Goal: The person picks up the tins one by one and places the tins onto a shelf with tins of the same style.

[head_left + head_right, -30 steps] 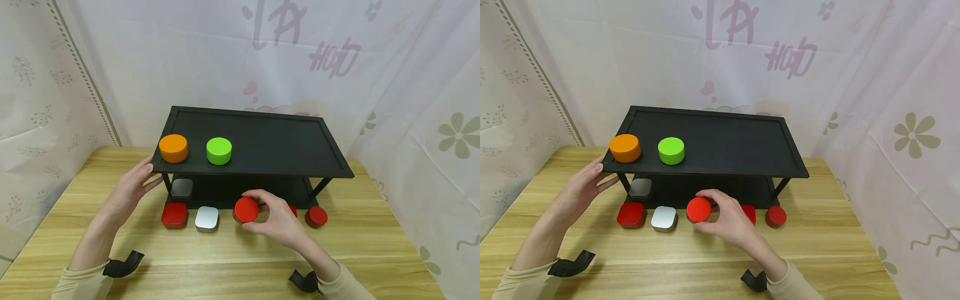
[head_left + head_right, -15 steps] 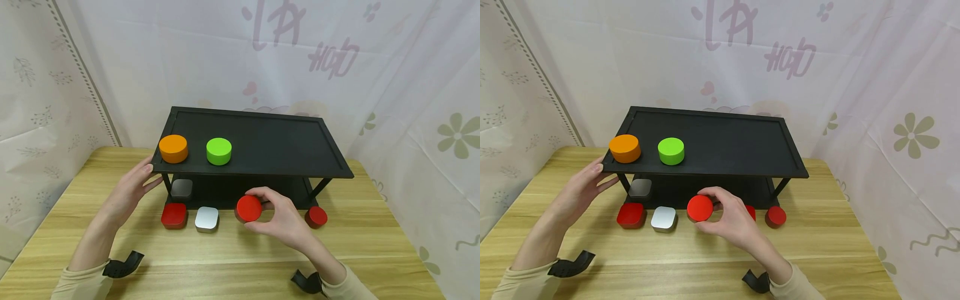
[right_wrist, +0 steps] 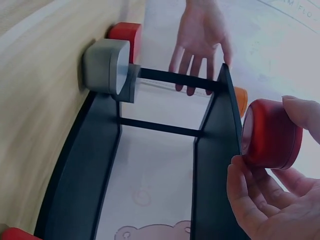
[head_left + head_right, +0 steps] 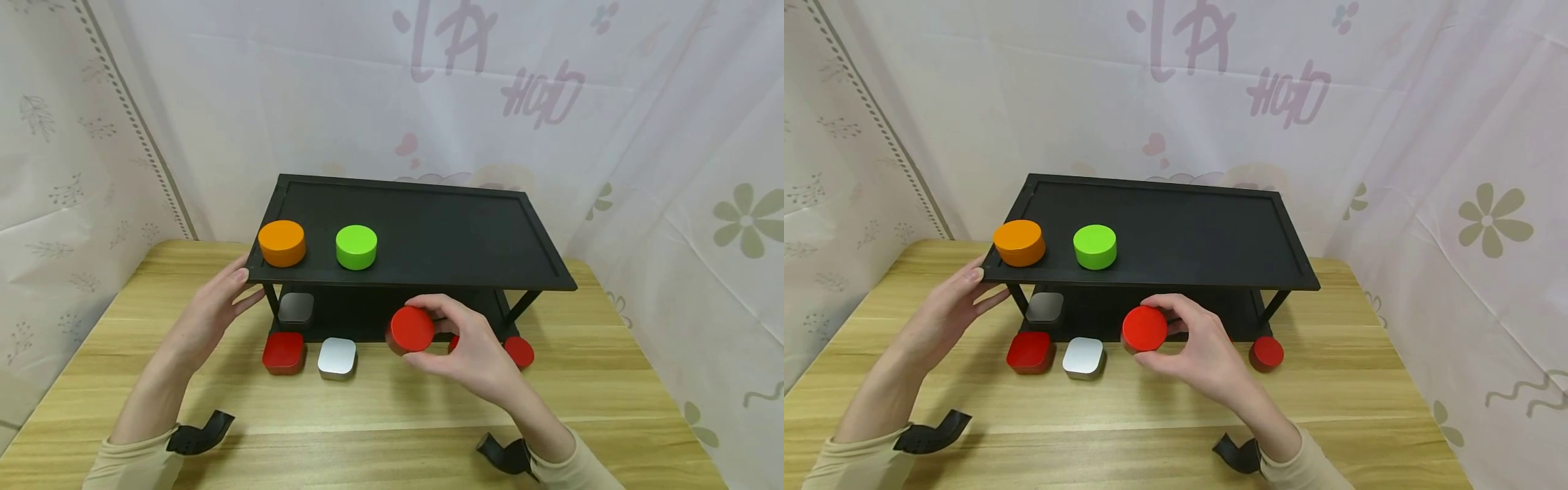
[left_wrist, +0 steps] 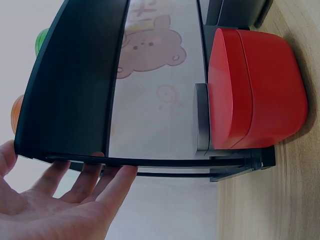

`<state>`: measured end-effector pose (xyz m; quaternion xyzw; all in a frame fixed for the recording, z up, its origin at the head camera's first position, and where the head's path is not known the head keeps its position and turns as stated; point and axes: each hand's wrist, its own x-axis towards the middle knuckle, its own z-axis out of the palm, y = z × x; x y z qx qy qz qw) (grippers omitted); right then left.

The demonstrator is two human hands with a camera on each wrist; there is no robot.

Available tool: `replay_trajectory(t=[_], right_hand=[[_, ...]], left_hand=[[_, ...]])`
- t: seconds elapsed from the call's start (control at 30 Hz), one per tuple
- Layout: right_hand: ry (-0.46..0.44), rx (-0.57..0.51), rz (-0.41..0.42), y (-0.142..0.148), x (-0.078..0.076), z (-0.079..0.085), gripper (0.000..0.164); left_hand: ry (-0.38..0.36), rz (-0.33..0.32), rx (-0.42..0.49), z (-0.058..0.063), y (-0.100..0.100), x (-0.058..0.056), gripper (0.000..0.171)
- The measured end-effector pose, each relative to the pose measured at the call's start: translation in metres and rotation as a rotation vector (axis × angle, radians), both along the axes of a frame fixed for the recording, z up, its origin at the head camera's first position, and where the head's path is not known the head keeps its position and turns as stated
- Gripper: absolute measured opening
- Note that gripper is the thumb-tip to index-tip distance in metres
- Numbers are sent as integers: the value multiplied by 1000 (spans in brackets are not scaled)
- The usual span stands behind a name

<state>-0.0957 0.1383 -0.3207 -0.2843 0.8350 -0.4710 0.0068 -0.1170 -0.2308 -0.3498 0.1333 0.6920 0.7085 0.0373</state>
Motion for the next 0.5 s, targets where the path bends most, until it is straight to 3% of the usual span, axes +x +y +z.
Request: replay_trajectory(t=[0.5], right_hand=[[19,-76,-35,6,-2,19,58]], left_hand=[[3,-2,7,1,0,0,46]])
